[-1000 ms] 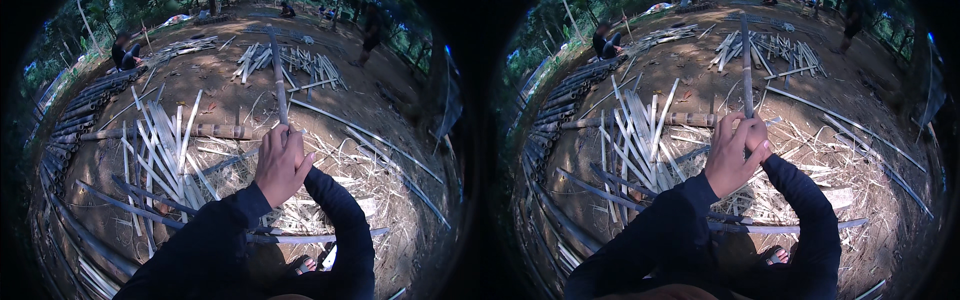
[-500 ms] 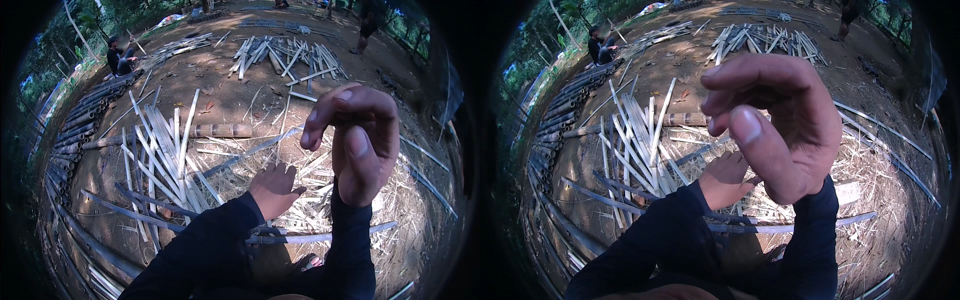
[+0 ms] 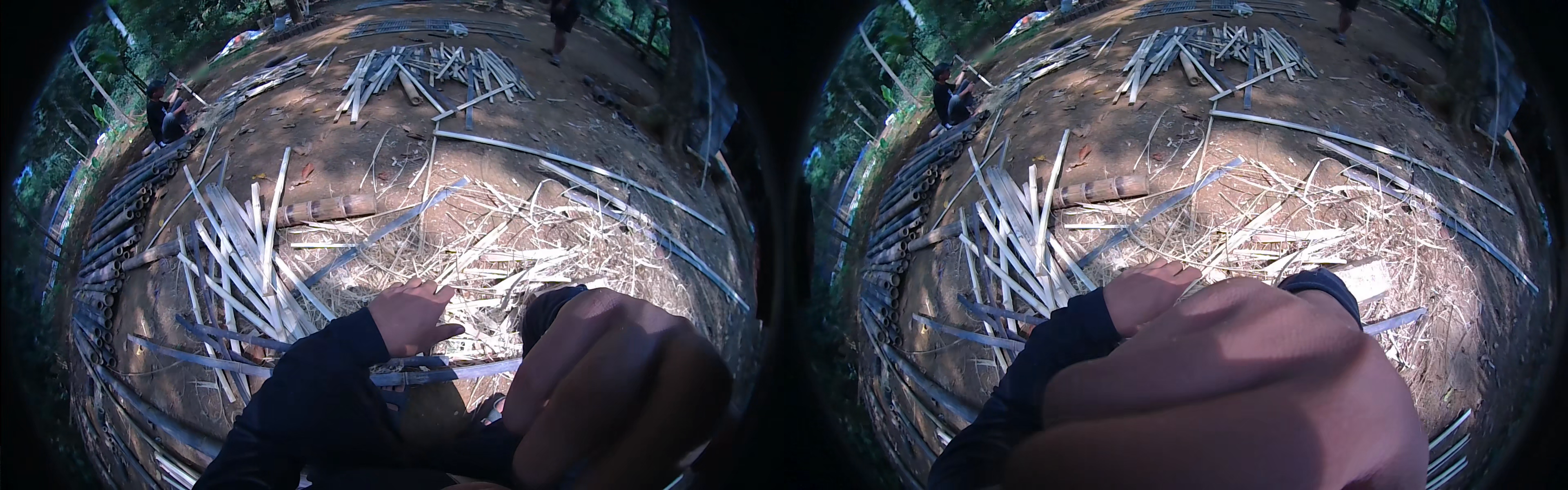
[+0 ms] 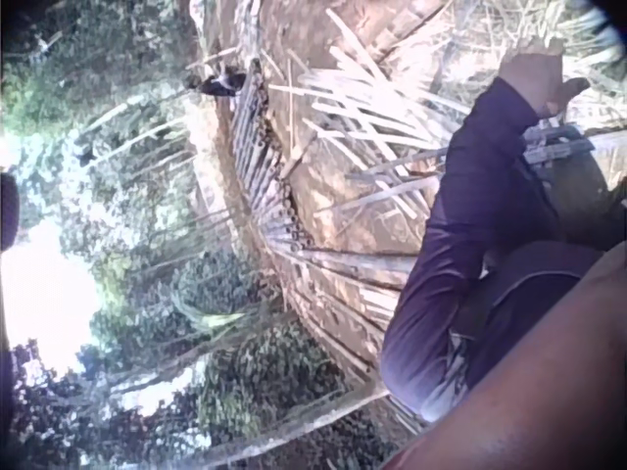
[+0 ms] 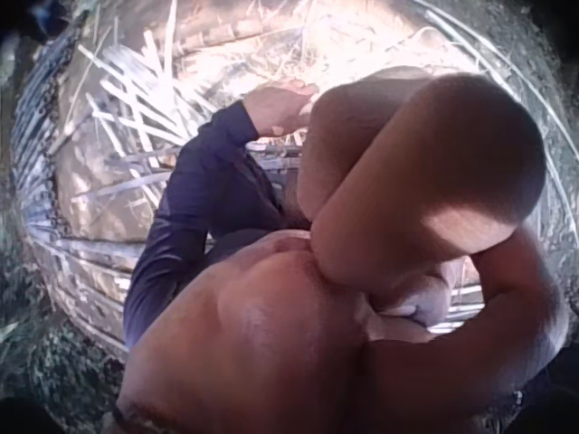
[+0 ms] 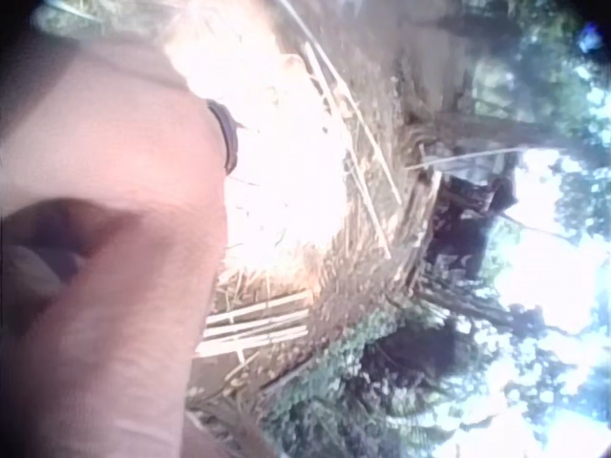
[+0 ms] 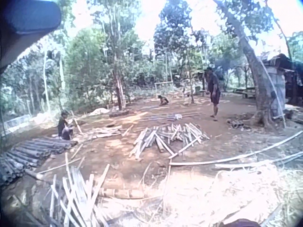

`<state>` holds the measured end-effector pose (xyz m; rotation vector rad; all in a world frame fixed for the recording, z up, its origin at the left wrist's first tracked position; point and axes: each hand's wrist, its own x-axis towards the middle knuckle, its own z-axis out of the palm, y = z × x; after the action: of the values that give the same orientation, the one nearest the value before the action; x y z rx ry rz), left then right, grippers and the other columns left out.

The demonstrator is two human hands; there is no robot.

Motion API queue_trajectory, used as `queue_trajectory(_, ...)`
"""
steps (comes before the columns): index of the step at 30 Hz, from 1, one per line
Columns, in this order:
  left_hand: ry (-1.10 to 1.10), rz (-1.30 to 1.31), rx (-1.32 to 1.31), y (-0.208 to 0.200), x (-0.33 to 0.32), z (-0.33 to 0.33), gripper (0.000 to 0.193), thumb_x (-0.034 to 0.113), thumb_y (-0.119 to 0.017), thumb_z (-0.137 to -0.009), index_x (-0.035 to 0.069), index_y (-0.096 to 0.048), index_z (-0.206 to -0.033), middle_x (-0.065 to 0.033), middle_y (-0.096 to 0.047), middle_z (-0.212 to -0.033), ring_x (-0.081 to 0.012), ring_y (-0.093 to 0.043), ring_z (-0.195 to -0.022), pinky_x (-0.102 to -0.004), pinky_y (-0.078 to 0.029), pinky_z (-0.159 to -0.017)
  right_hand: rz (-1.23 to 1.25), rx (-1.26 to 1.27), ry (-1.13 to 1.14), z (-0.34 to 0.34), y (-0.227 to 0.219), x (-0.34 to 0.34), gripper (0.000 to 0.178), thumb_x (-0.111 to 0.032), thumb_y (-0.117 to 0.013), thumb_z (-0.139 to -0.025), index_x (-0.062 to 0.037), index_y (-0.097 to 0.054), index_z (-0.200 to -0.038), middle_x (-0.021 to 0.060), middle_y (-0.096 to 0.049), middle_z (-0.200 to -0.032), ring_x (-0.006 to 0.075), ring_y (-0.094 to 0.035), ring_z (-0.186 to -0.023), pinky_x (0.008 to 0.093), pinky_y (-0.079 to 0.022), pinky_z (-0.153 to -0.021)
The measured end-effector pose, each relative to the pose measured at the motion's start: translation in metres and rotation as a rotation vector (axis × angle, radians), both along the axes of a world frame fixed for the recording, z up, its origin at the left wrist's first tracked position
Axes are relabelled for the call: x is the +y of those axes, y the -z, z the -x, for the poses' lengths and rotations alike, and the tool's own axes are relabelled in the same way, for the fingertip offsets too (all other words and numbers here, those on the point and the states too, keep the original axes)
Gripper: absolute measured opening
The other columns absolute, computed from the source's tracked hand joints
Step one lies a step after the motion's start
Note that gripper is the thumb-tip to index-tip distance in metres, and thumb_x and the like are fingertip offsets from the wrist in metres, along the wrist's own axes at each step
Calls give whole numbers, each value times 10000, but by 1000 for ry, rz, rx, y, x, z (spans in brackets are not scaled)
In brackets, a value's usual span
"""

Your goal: The person shaves a piece of bamboo with a machete, smoothing its surface and edges while holding it by hand.

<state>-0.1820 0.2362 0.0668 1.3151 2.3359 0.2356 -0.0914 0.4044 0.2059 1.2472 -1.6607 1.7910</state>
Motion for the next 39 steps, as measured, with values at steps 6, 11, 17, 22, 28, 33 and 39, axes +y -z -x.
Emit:
queue_trajectory(6, 49, -37, 21, 4, 15, 0, 528, 486, -556, -950, 20, -520, -1195, -216, -612, -1144, -365, -585, -1141, -482, -475, -957, 9, -67, -68, -25, -1, 32, 229, -216, -592, -964, -1, -572, -1041, 117, -612, -801, 162, -604, -620, 255, -462, -527)
queue_trajectory(11, 100, -4, -47, 11, 31, 2, 548, 500, -551, -952, 16, -528, -1210, -216, -615, -1135, -368, -601, -1108, -478, -495, -923, 12, -107, -66, -29, 10, 52, 215, -214, -604, -958, -5, -575, -1003, 110, -607, -773, 161, -596, -596, 257, -454, -506)
queue_trajectory(17, 91, 1, -29, 20, 42, 2, 582, 504, -541, -961, 7, -517, -1262, -221, -616, -1135, -362, -594, -1118, -475, -492, -925, 35, -139, -77, -24, 18, 71, 205, -212, -618, -950, -11, -577, -958, 102, -600, -740, 160, -586, -567, 259, -444, -481)
queue_trajectory(22, 125, 25, -51, 32, 55, 12, 604, 508, -538, -962, 4, -510, -1294, -227, -617, -1139, -359, -588, -1123, -470, -492, -922, 53, -150, -77, -23, 26, 87, 202, -210, -630, -943, -16, -580, -920, 95, -595, -712, 159, -578, -542, 260, -436, -461)
queue_trajectory(28, 100, 35, 12, 29, 56, 4, 593, 519, -558, -945, 10, -534, -1248, -193, -632, -1081, -346, -610, -1054, -469, -502, -877, 66, -173, -69, -18, 34, 102, 206, -208, -644, -935, -22, -582, -874, 86, -588, -678, 158, -568, -513, 262, -427, -436)
queue_trajectory(33, 177, 17, 10, 4, 45, -11, 578, 505, -588, -926, 18, -547, -1235, -143, -633, -1017, -320, -623, -977, -452, -507, -834, 65, -185, -24, -24, 32, 114, 215, -207, -656, -929, -27, -585, -836, 79, -583, -651, 157, -559, -489, 263, -419, -415)
queue_trajectory(39, 257, -29, -191, -24, 15, -38, 587, 493, -594, -928, 14, -537, -1263, -131, -612, -959, -296, -614, -917, -418, -490, -820, 43, -202, 23, -44, 28, 111, 231, -205, -671, -921, -33, -587, -791, 70, -576, -617, 156, -549, -460, 265, -409, -390)
